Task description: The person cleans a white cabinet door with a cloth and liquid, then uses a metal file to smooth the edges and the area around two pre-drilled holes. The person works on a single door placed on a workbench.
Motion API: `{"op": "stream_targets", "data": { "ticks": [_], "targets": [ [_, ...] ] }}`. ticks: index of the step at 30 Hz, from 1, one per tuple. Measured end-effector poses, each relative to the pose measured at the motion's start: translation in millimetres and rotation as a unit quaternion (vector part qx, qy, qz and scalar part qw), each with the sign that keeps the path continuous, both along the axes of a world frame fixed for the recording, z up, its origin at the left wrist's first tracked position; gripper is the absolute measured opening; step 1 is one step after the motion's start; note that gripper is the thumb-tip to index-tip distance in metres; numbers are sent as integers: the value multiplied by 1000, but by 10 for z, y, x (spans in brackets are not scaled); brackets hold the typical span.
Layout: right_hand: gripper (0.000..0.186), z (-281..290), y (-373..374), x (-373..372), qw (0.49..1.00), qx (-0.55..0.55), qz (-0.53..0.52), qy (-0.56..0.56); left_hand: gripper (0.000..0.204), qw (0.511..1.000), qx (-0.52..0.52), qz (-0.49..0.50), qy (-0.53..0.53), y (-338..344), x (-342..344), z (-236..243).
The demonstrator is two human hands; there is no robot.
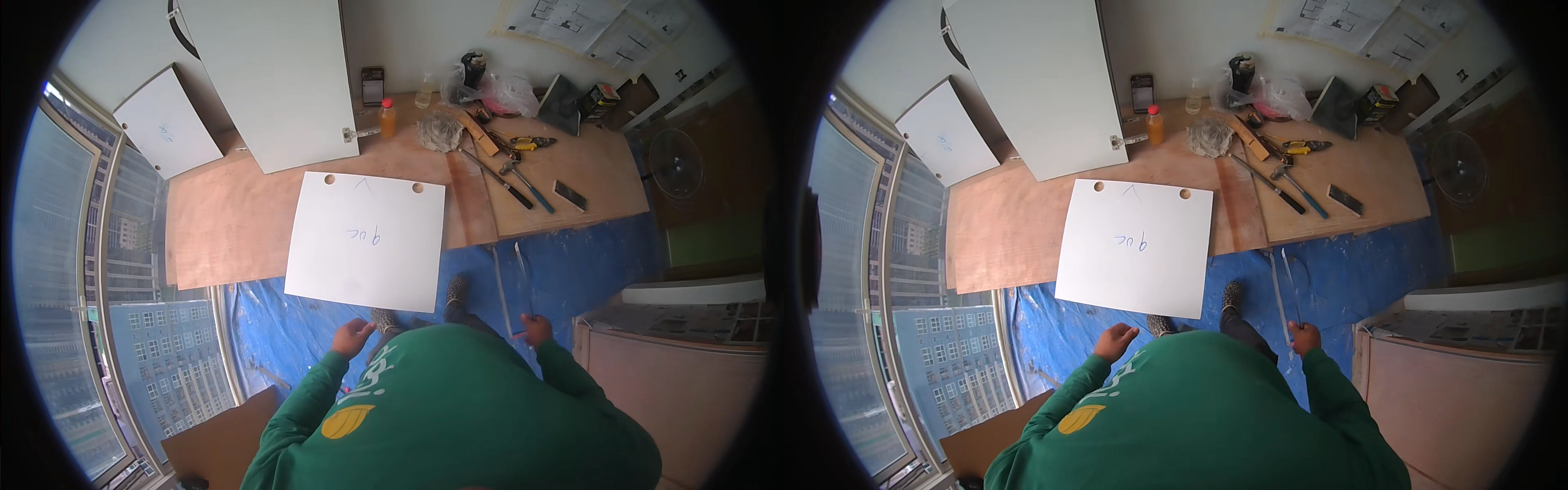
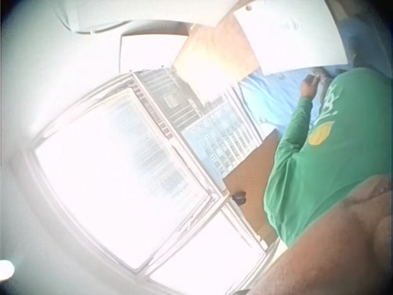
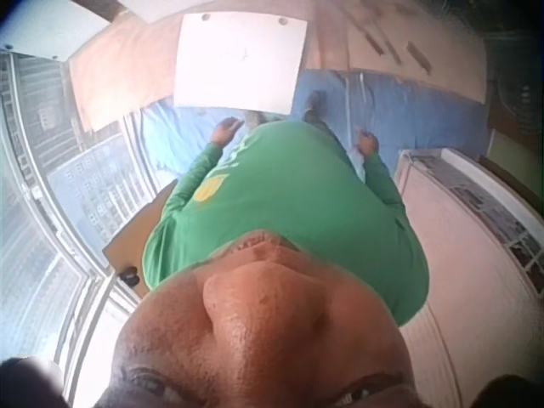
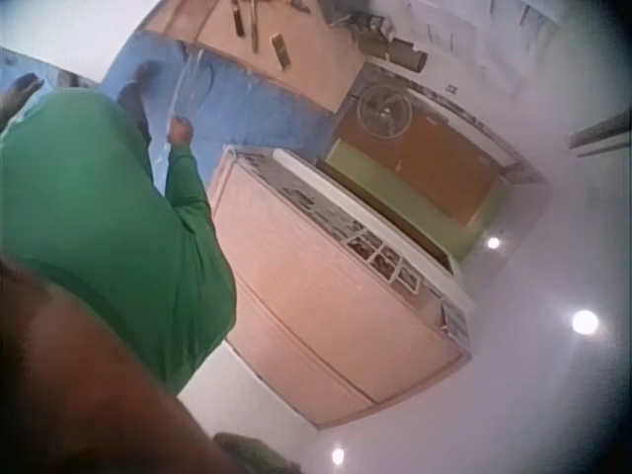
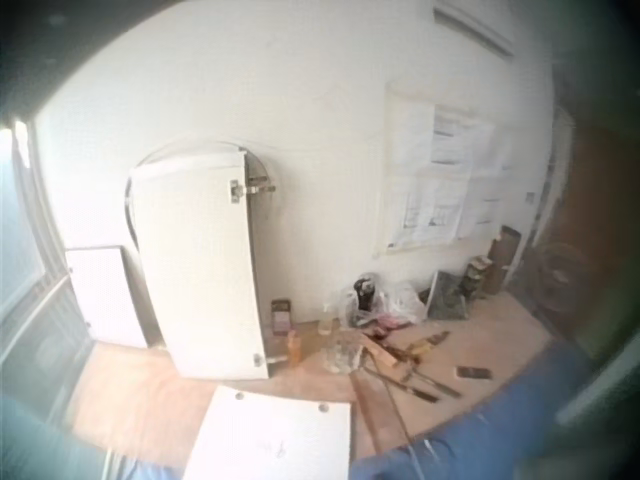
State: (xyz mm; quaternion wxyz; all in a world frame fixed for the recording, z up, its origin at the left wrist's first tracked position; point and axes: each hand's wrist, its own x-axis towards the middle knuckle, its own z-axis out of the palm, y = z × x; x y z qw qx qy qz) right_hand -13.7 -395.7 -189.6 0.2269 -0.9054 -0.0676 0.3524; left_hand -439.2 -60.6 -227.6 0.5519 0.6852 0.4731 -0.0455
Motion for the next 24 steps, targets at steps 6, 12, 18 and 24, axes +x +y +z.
{"op": "stream_targets", "data": {
  "ticks": [6, 12, 18, 24],
  "targets": [
    [24, -601, -1046, -89, 997, 14, -76, 16, 50, 989, 61, -119, -69, 417, 437, 135],
    [28, -686, -729, -566, 974, 52, -197, 98, 49, 981, 100, -158, -52, 483, 378, 150],
    [24, -873, -735, -661, 968, 55, -182, 162, 48, 982, 80, -169, -11, 345, 197, 64],
    [21, -1586, -1469, -207, 987, 52, -5, 152, 58, 978, -195, -30, -74, -151, 660, 812]
  ]
}}
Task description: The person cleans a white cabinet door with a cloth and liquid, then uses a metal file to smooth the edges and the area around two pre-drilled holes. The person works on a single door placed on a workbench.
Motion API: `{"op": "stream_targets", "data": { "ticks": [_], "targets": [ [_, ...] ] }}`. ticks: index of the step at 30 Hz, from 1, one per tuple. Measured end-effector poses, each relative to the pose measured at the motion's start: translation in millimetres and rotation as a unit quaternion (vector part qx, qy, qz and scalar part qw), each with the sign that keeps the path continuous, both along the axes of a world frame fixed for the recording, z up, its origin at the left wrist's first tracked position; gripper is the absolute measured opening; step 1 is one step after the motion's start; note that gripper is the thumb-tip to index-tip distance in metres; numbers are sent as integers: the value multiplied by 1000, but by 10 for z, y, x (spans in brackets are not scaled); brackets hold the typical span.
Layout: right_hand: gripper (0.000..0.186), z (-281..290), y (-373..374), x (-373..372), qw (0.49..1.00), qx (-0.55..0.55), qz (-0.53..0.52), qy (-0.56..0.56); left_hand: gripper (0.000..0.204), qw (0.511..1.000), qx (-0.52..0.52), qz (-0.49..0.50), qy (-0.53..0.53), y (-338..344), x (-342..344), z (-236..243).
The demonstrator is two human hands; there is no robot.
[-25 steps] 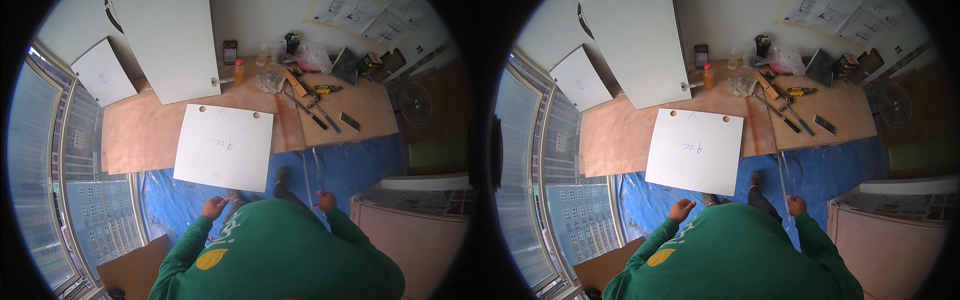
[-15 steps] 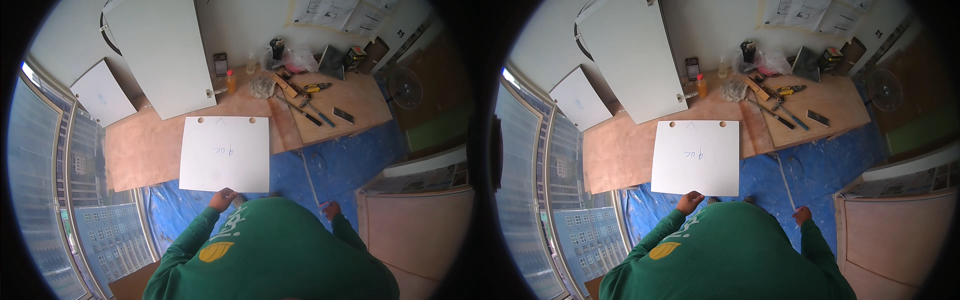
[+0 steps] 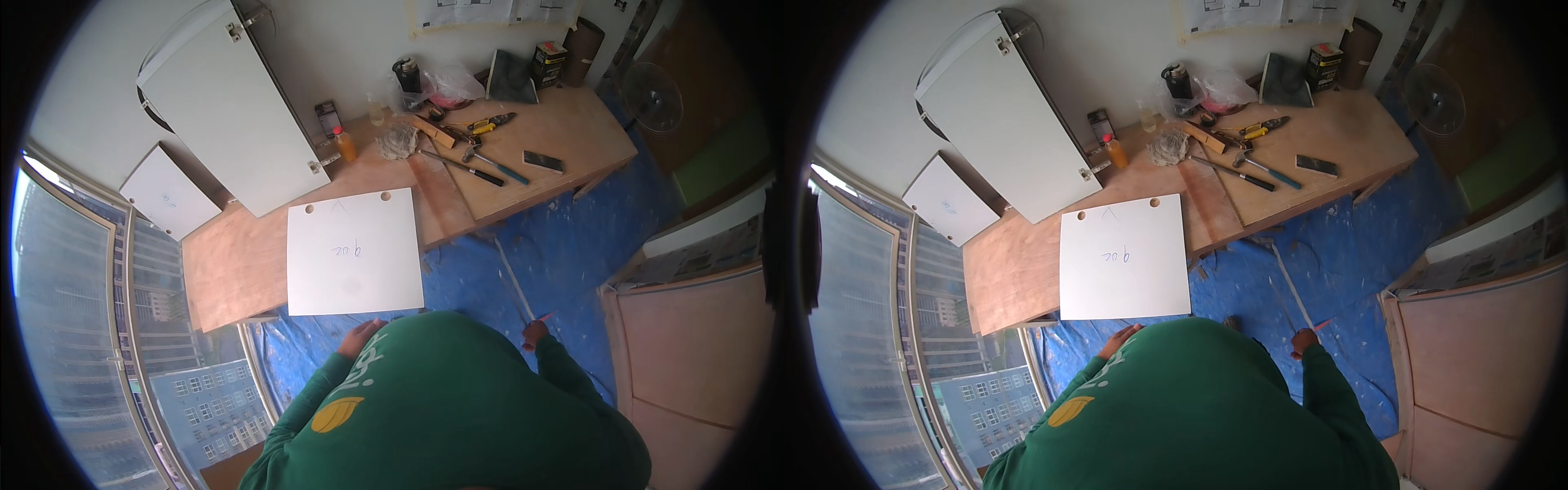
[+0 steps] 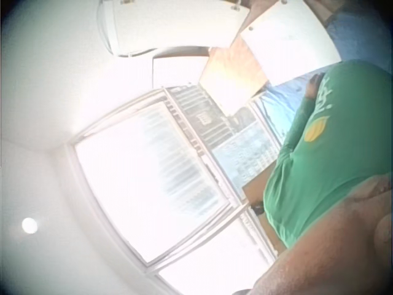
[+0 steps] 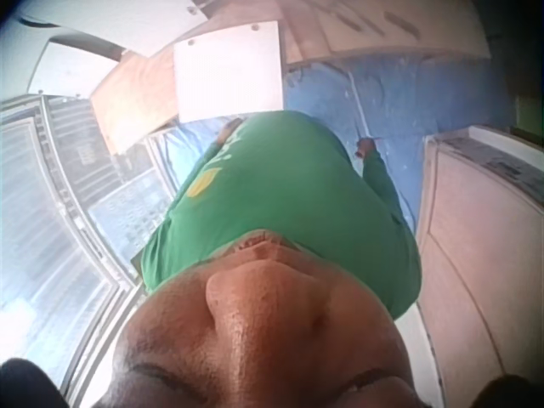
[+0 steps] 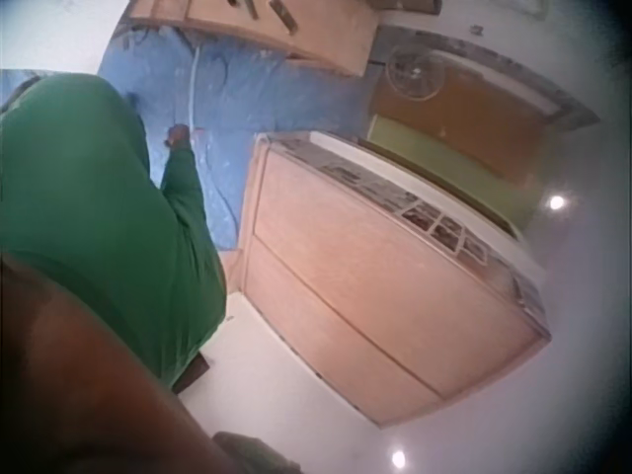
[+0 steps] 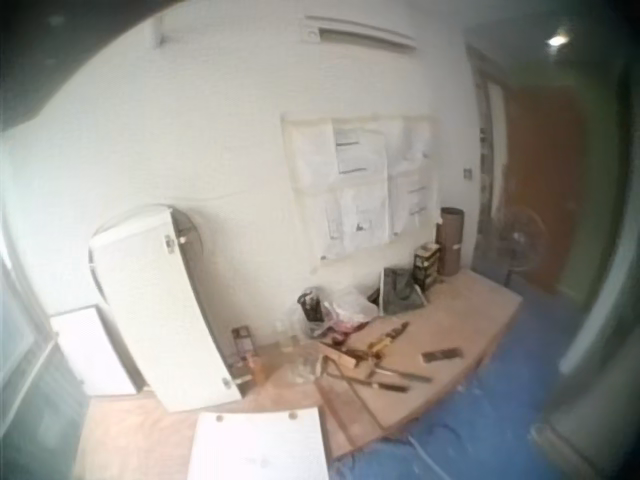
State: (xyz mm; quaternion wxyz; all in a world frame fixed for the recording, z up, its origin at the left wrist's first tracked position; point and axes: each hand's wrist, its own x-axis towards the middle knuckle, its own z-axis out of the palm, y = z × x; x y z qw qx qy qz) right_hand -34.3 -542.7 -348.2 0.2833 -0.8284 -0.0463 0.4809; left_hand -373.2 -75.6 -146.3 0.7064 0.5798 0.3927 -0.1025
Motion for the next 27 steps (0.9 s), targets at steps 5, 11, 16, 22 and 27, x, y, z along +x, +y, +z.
{"op": "stream_targets", "data": {
  "ticks": [5, 11, 16, 22, 27],
  "targets": [
    [19, -22, -183, 245, 999, -44, -25, 7, 62, 972, -189, -11, -141, -384, 361, 1107],
    [26, 278, 148, 237, 981, -71, -167, 66, 55, 975, -128, -59, -173, -453, 365, 1105],
    [29, 461, 464, 267, 987, -87, -120, 60, 47, 948, 238, -196, -74, -267, -30, 214],
    [30, 804, 707, 407, 989, -126, -73, 22, 37, 970, 237, -54, 24, -37, 104, 175],
    [30, 979, 983, 486, 996, -77, -55, -3, 50, 972, 222, -78, -20, 251, 335, 293]
  ]
}}
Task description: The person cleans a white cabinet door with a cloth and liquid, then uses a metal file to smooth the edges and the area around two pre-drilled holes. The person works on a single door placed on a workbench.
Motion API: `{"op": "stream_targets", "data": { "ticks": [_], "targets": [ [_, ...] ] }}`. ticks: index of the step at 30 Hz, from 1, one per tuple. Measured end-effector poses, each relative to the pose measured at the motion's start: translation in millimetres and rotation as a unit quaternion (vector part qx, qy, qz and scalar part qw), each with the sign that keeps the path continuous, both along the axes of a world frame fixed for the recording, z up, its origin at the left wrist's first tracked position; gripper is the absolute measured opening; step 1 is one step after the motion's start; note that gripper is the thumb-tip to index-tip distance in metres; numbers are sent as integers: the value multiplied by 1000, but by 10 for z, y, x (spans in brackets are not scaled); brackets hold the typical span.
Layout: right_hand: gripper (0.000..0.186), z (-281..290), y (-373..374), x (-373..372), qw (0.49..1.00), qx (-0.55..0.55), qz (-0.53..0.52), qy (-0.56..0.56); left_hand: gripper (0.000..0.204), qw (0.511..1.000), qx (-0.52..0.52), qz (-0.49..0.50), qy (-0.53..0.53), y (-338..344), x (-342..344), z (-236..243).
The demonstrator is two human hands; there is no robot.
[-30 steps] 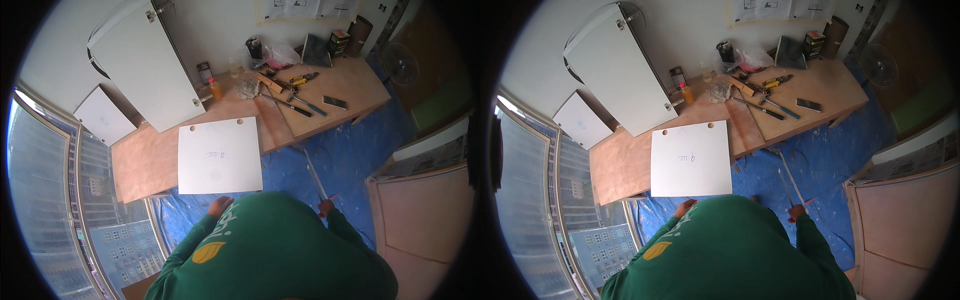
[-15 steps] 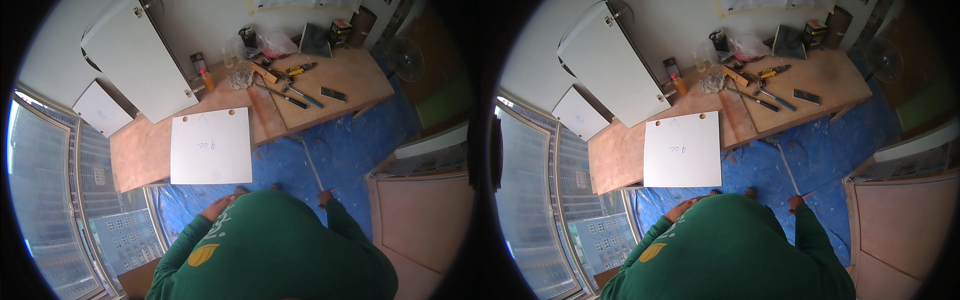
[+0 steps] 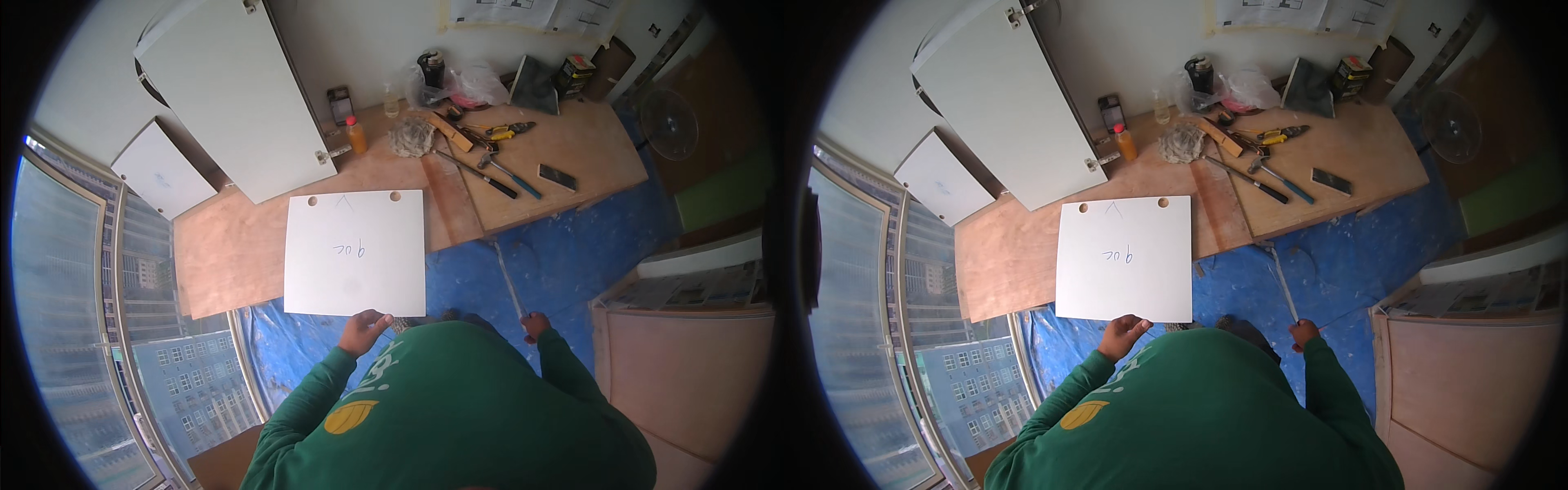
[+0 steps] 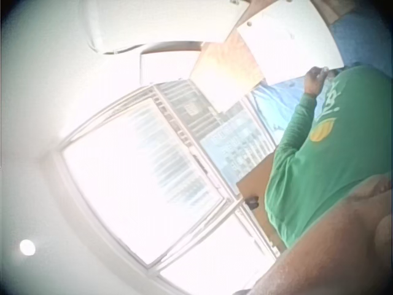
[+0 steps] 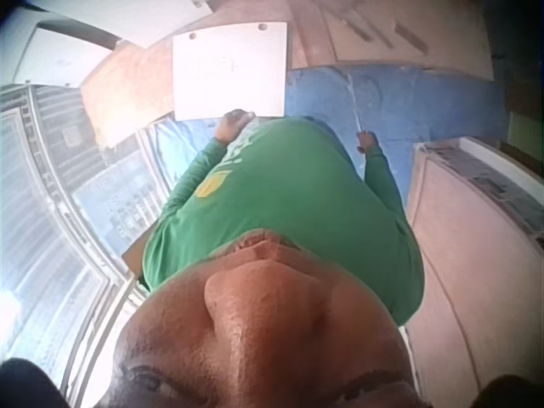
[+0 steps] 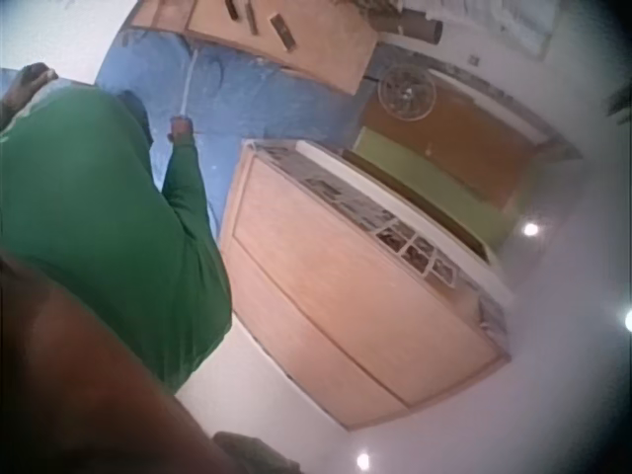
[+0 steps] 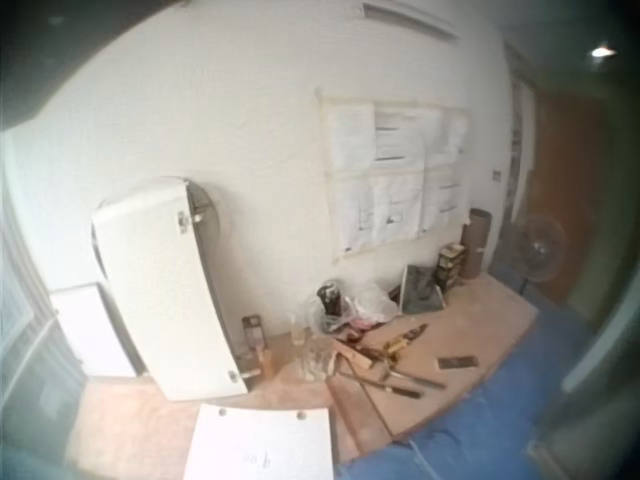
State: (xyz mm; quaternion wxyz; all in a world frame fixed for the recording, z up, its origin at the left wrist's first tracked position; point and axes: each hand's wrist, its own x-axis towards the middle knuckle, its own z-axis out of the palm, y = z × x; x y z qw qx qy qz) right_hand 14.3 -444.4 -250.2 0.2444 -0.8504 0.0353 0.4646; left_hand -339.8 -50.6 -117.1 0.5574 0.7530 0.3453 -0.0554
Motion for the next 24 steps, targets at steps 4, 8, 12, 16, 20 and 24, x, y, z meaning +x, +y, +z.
{"op": "stream_targets", "data": {
  "ticks": [4, 8, 12, 16, 20, 24],
  "targets": [
    [32, 10, 112, 257, 1000, 1, 1, 11, 57, 978, -159, 27, -131, 75, 385, 216],
    [38, -30, 226, 665, 997, -28, 55, 36, 63, 943, -289, -17, -162, -110, 810, 606],
    [40, -200, 365, 1302, 991, -40, 105, 71, 63, 926, -363, 7, -105, -395, 1200, 536],
    [43, -275, 381, 2033, 976, -37, 190, 97, 56, 984, -175, -2, 11, -752, 1424, -162],
    [38, -176, 273, 2829, 945, -88, 276, 152, 54, 972, -208, 102, 26, -1087, 1942, 71],
    [25, -140, 112, 3370, 916, -142, 337, 166, 50, 869, -432, 223, -95, -1159, 2396, 626]
  ]
}}
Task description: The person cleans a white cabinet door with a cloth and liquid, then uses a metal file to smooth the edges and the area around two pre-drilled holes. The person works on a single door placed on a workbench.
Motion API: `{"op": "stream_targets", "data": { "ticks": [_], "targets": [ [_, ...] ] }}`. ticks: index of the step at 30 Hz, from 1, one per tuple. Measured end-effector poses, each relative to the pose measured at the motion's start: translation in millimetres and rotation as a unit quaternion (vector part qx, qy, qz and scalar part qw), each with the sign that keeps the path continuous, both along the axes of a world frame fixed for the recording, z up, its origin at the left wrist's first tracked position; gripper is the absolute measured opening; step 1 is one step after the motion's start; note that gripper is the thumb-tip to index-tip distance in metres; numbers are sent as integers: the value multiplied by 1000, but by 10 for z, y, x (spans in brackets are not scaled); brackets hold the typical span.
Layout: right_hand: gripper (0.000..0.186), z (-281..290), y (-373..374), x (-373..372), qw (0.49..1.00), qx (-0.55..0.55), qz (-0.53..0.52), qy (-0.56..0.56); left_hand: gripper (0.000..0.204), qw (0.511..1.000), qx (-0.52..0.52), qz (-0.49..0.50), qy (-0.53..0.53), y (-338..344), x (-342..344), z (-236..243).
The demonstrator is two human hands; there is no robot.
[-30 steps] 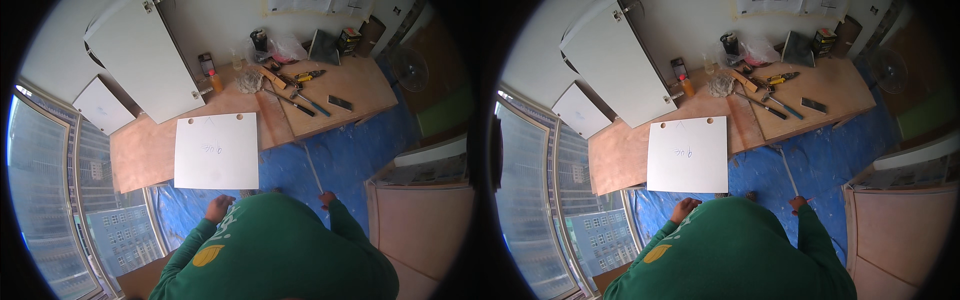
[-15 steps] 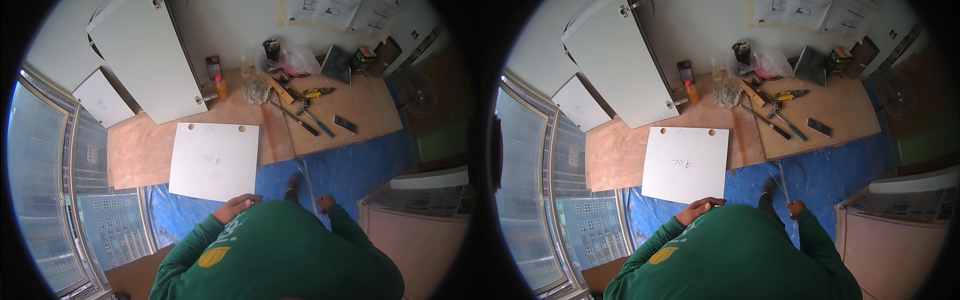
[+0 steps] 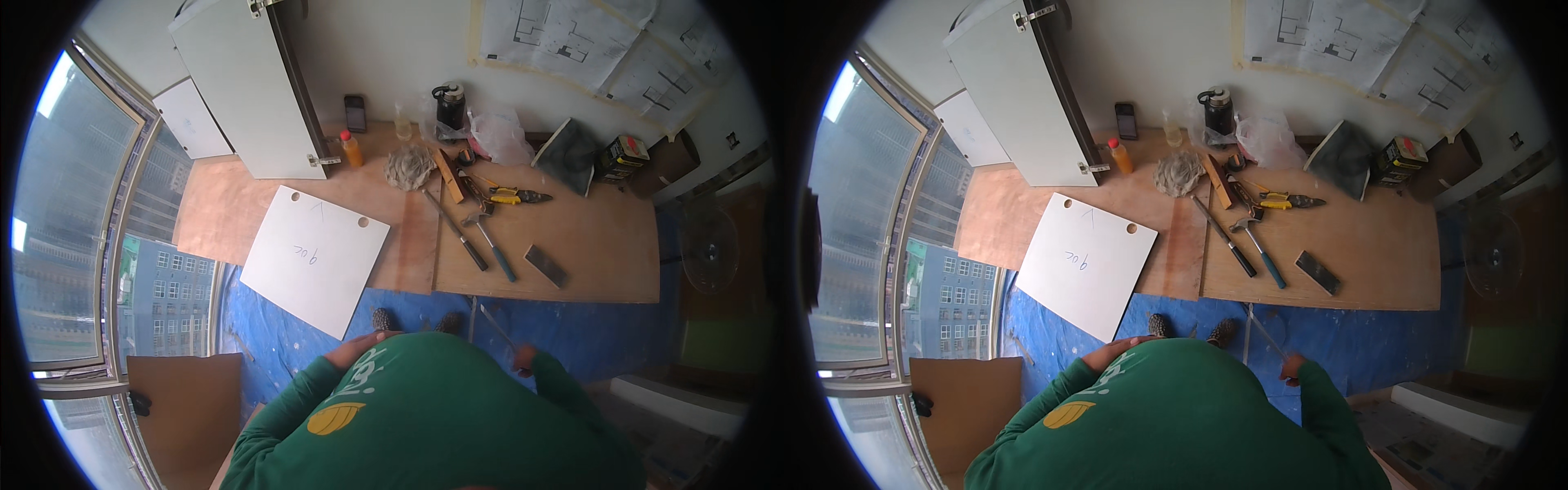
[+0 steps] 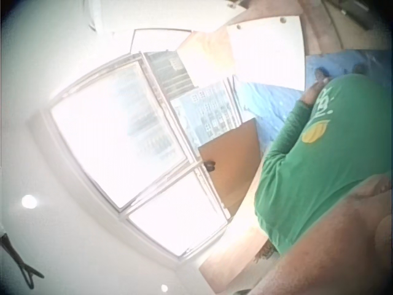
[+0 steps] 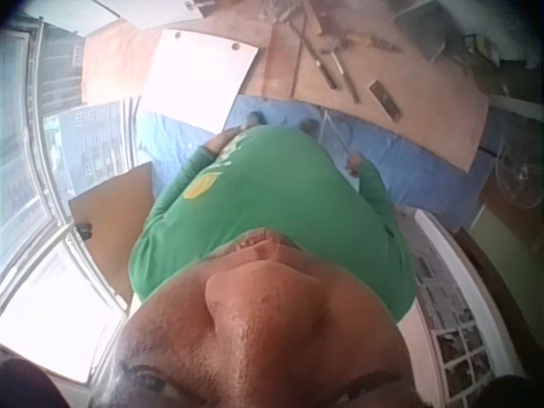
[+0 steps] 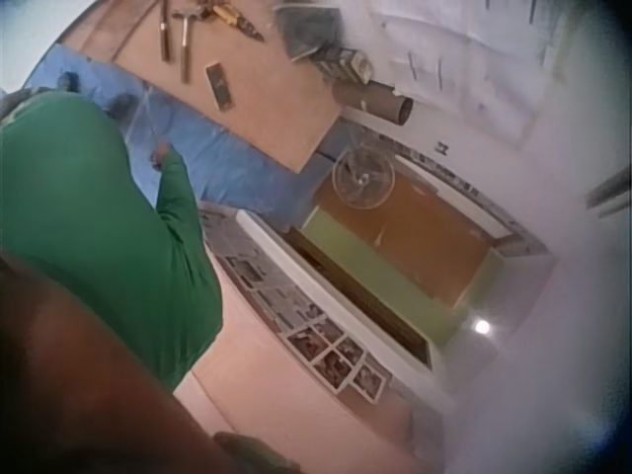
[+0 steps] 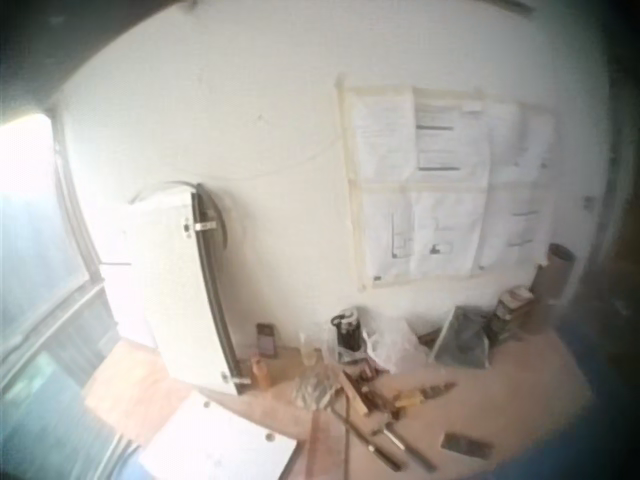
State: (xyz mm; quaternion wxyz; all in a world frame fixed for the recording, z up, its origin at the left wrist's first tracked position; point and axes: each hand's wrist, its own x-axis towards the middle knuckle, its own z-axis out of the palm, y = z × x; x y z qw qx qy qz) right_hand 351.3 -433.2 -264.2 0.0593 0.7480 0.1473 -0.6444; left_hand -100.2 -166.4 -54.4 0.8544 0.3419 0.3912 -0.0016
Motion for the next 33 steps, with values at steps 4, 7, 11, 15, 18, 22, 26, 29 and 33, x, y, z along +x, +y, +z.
{"op": "stream_targets", "data": {
  "ticks": [4, 7, 11, 15, 18, 22, 26, 29, 33],
  "targets": [
    [15, -164, -173, 338, 974, -17, 222, 37, 46, 989, 134, -54, -25, 309, 251, 184],
    [17, -346, -465, 369, 953, 136, 265, 54, 34, 979, 198, -18, 48, 654, 484, 55],
    [28, -295, -530, 224, 808, 341, 480, -19, 35, 912, 397, 4, 107, 1301, 704, -505],
    [33, -109, -683, 175, 970, 156, 154, 101, 47, 856, 494, 10, 149, 2237, 1276, -580],
    [33, 56, -569, 75, 995, 74, 34, 63, 53, 833, 532, 86, 123, 3223, 1569, -864],
    [33, 311, -409, -202, 992, 46, -107, -52, 90, 824, 498, 179, 204, 4735, 2062, -1325],
    [32, 472, -178, -511, 975, 62, -178, -117, 99, 728, 546, 288, 297, 5844, 2266, -1738],
    [32, 620, -161, -684, 961, 60, -220, -159, 112, 713, 535, 313, 328, 6173, 2479, -1962],
    [32, 914, -300, -907, 944, 31, -257, -205, 123, 742, 468, 265, 400, 6344, 2699, -1914]
  ]
}}
